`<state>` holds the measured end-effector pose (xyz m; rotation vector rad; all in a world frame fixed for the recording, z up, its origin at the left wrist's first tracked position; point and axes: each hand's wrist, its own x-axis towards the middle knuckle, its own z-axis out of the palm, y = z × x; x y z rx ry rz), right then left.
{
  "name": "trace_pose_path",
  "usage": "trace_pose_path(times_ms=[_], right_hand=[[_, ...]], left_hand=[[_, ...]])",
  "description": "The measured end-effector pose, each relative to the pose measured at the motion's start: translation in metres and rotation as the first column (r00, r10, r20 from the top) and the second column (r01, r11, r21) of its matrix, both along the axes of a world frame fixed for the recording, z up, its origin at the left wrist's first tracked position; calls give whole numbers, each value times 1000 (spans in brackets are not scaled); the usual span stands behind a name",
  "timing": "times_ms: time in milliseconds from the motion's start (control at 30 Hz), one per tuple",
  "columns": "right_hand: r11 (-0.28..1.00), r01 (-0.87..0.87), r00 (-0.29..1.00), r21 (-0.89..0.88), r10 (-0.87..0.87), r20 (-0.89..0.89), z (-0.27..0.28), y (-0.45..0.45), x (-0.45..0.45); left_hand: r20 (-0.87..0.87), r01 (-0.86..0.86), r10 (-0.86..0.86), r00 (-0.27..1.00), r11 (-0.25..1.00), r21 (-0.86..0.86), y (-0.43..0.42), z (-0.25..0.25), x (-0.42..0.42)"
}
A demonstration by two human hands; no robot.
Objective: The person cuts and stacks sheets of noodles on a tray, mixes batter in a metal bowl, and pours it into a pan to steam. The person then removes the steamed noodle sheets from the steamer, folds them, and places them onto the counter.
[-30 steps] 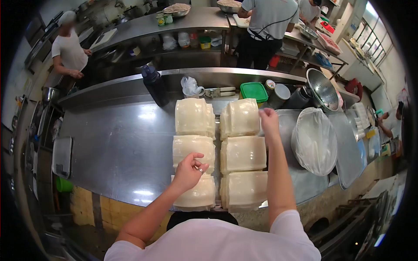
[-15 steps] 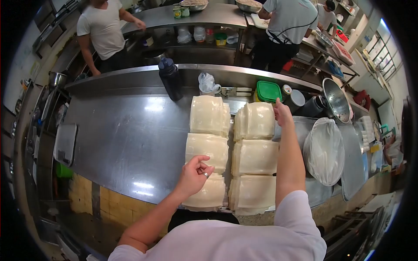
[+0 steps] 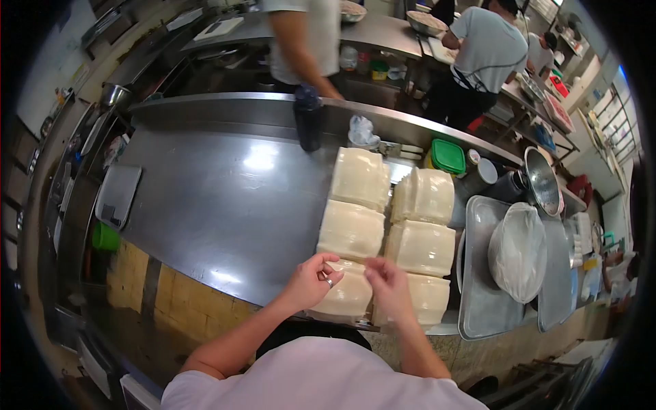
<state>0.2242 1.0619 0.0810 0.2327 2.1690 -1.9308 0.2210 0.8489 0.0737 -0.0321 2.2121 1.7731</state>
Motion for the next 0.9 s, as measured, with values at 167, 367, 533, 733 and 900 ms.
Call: trace_pose_path(times_ms=[167,367,533,733,900], right_hand=[[953,-294,955,78,291,54,-7,-76,47],[764,-573,805,295,592,31,28,-217,58],[565,-781,587,268,809,6,32,-389,94],[160,-964,140,210,984,-108,26,-554,171],[-260,-924,-286,281,957,-57,38,-644,240]], left_hand=[[-16,-59,59,998,998,6,-67,3,40],[-88,-248,249,965,969,13,-205,-12,117],[-136,-558,557,819,829,34,-344,-18,208],[-222,-878,856,466,478,-1,-460,0,342],[-171,-996,981,93,90,-29,-484,9,453]])
